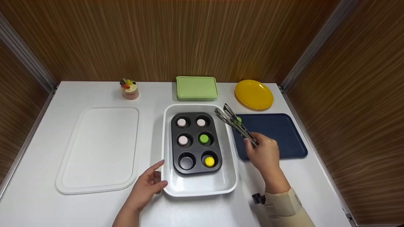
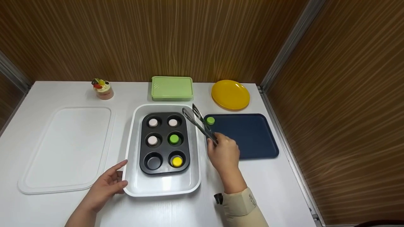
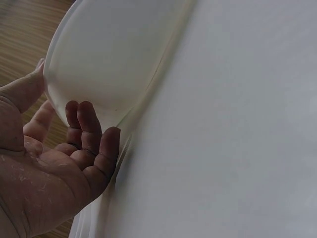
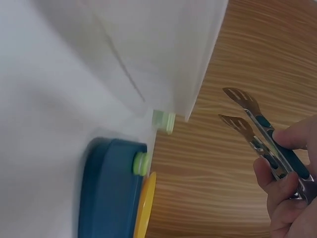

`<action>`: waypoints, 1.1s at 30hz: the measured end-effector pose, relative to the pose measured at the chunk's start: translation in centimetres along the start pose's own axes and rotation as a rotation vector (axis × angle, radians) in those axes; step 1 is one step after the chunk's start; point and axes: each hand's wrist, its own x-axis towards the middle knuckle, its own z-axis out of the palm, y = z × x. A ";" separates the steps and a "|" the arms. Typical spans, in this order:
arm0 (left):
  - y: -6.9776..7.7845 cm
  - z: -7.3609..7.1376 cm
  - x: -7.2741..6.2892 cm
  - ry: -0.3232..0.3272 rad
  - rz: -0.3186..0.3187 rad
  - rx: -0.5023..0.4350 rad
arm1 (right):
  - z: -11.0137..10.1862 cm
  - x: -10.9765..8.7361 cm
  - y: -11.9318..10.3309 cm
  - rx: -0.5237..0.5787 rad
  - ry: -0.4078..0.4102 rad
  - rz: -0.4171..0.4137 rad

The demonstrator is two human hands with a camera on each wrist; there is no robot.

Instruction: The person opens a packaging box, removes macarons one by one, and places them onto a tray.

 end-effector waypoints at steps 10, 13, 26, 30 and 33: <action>-0.1 0.0 0.0 -0.018 0.024 -0.010 | 0.2 0.3 -1.5 0.038 -0.033 -0.048; 0.0 0.0 0.1 -0.022 0.031 -0.011 | 0.3 0.4 -2.1 0.042 -0.038 -0.074; -0.1 -0.1 0.1 -0.027 0.038 -0.015 | 0.3 1.7 -4.9 0.033 -0.093 -0.094; -0.1 0.0 0.0 -0.008 0.026 0.002 | 0.4 2.3 -6.3 0.016 -0.159 -0.099; -0.2 0.1 0.0 -0.002 0.026 0.004 | 0.7 2.7 -7.2 0.002 -0.219 -0.102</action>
